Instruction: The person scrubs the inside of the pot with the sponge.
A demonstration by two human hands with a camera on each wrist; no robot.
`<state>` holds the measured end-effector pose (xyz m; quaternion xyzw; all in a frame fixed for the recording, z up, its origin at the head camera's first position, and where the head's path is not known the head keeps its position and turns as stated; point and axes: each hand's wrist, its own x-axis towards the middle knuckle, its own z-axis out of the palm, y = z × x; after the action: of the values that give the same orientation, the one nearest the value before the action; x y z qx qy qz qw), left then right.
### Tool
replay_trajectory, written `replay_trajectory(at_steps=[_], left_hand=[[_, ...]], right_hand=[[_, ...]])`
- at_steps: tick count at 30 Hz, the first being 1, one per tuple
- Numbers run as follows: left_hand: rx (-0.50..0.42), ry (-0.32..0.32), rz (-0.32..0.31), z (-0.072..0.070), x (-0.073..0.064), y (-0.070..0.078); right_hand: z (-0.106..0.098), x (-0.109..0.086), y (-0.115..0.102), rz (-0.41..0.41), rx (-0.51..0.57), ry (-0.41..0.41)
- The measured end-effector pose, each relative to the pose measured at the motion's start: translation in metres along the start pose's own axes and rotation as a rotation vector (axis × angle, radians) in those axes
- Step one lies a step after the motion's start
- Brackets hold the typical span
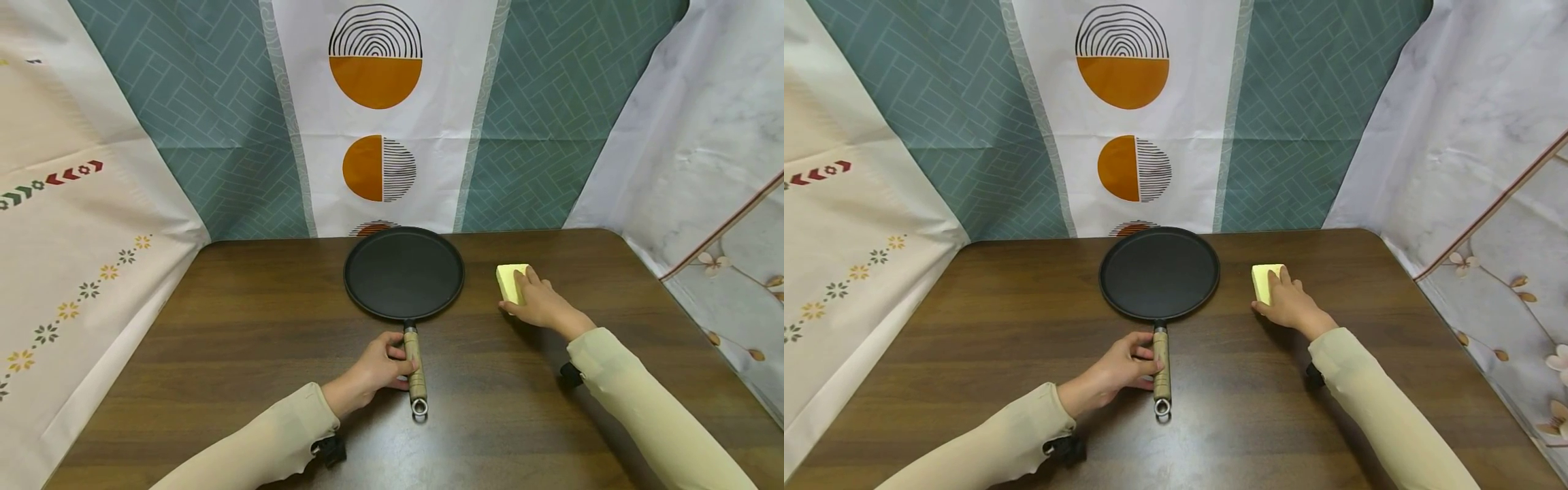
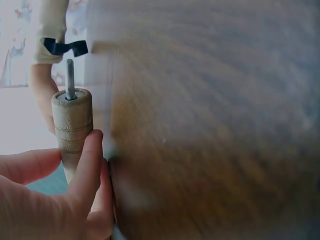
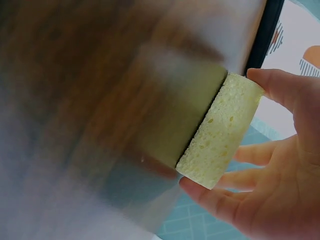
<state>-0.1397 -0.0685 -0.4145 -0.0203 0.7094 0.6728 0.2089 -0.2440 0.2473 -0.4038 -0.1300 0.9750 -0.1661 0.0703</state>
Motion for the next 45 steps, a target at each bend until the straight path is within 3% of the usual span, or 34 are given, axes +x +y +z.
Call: replay_trajectory(at_steps=[8, 19, 26, 45], left_hand=[[-0.057, 0.006, -0.023, -0.001, 0.001, -0.002], [-0.051, 0.017, -0.016, -0.001, 0.002, -0.004], [-0.044, 0.019, -0.014, -0.001, 0.001, -0.003], [-0.051, 0.018, -0.006, 0.001, 0.003, -0.002]], right_hand=[[-0.005, 0.003, 0.001, -0.051, 0.016, 0.045], [-0.007, 0.01, -0.002, -0.123, 0.109, 0.079], [-0.009, 0.018, -0.014, -0.192, 0.15, 0.106], [-0.005, 0.046, -0.052, -0.263, 0.217, 0.077]])
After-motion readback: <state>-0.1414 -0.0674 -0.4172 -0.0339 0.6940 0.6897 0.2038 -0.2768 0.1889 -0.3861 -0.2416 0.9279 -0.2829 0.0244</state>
